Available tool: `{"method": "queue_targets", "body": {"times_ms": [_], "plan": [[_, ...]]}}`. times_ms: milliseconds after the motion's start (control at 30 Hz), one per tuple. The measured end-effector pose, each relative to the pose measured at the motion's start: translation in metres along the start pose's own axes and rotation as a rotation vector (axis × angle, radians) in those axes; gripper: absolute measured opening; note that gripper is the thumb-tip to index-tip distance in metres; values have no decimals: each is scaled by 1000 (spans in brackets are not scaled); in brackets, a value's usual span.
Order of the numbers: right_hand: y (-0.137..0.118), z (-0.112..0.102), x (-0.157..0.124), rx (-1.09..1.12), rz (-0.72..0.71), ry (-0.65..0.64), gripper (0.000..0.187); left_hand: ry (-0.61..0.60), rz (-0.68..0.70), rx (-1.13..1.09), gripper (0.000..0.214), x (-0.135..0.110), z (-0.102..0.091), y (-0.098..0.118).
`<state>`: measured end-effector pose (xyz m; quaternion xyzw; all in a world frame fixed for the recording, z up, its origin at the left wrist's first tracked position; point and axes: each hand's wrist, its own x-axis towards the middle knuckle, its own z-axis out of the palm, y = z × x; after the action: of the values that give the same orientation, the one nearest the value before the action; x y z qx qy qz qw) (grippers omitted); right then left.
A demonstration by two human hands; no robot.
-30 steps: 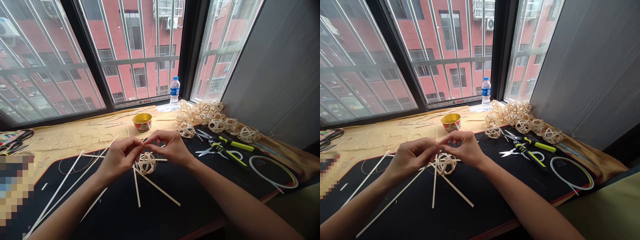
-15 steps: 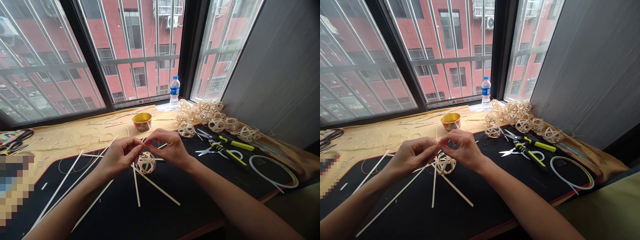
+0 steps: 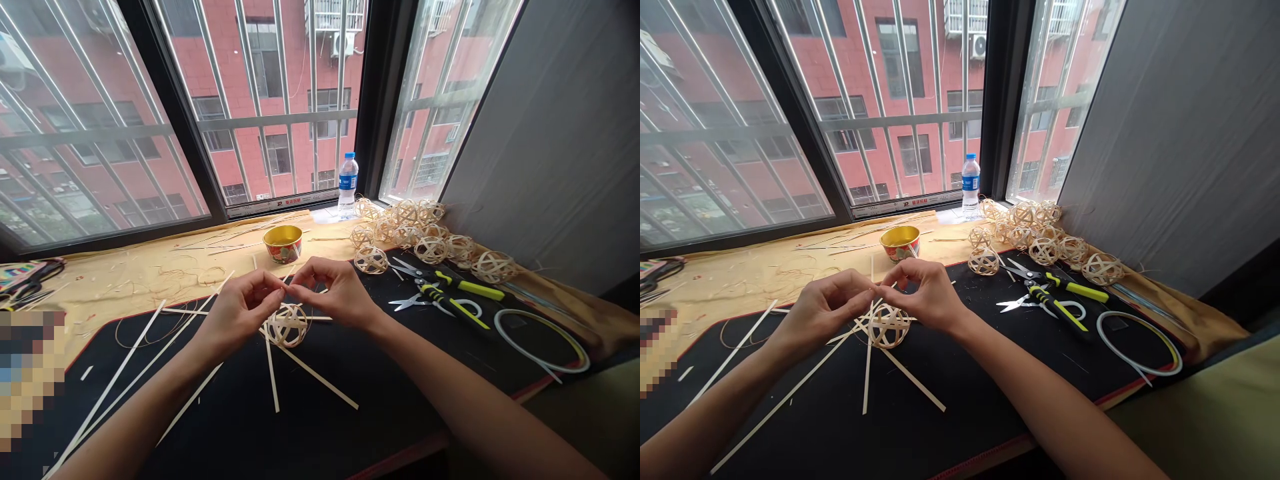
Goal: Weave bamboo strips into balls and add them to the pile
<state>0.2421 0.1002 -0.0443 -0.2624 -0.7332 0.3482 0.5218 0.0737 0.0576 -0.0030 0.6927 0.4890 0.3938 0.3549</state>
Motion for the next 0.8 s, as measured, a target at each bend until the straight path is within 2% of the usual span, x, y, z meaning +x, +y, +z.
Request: {"method": "queue_targets", "body": {"times_ms": [100,367,467,633,800], "plan": [[1,-1,1,65,16,-20,23,-45,-32,-77,26,0,-2,-2],[-3,-2,1,-74,-244,57,11,-98,-154,-364,27,-1,0,-5],[-3,-2,1,-84,-274,64,12,-105,-162,-362,28,0,0,-5],[-2,-1,0,-73,-292,79,11,-35,-168,-306,27,-1,2,-4],[0,2,-2,-31,-196,97,11,26,-119,-216,27,-3,6,-5]]}}
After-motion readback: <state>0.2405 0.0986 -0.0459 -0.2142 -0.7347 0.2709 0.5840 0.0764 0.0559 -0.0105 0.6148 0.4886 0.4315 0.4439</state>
